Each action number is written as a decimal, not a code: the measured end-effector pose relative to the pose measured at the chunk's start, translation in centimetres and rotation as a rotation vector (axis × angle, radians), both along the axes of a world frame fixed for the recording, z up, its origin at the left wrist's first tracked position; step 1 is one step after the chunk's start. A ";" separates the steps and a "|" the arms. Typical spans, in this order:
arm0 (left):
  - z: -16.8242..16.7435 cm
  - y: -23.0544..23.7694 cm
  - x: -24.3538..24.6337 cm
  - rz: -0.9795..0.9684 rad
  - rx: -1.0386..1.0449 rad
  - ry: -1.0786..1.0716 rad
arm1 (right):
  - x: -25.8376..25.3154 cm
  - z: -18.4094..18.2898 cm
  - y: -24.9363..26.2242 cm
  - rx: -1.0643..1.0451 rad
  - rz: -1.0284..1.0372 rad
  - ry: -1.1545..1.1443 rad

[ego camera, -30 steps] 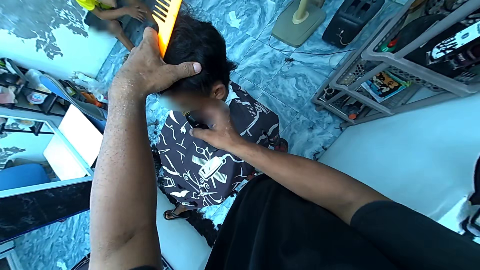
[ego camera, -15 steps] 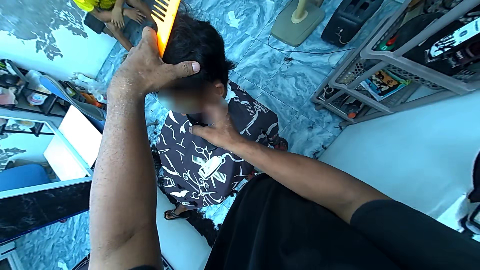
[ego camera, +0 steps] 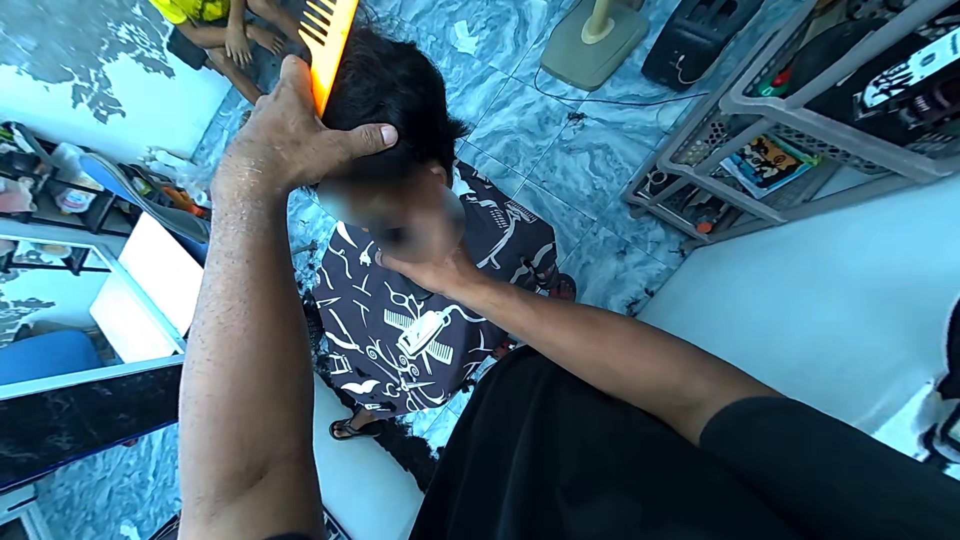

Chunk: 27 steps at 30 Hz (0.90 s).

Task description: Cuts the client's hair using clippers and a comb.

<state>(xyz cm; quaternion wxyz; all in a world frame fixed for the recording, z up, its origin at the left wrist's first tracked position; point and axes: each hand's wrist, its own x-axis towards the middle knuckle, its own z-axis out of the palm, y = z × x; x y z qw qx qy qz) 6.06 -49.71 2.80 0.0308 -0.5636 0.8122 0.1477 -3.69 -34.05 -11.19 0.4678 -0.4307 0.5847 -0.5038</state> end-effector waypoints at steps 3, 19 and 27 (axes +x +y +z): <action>0.0 0.1 0.0 -0.007 -0.008 -0.007 | 0.0 0.0 0.0 0.011 0.001 -0.006; 0.0 0.1 0.1 0.008 0.002 -0.008 | 0.3 -0.3 0.1 0.008 -0.014 -0.026; -0.1 -0.1 0.2 -0.008 0.001 0.002 | 0.3 -0.3 0.2 0.009 -0.018 -0.035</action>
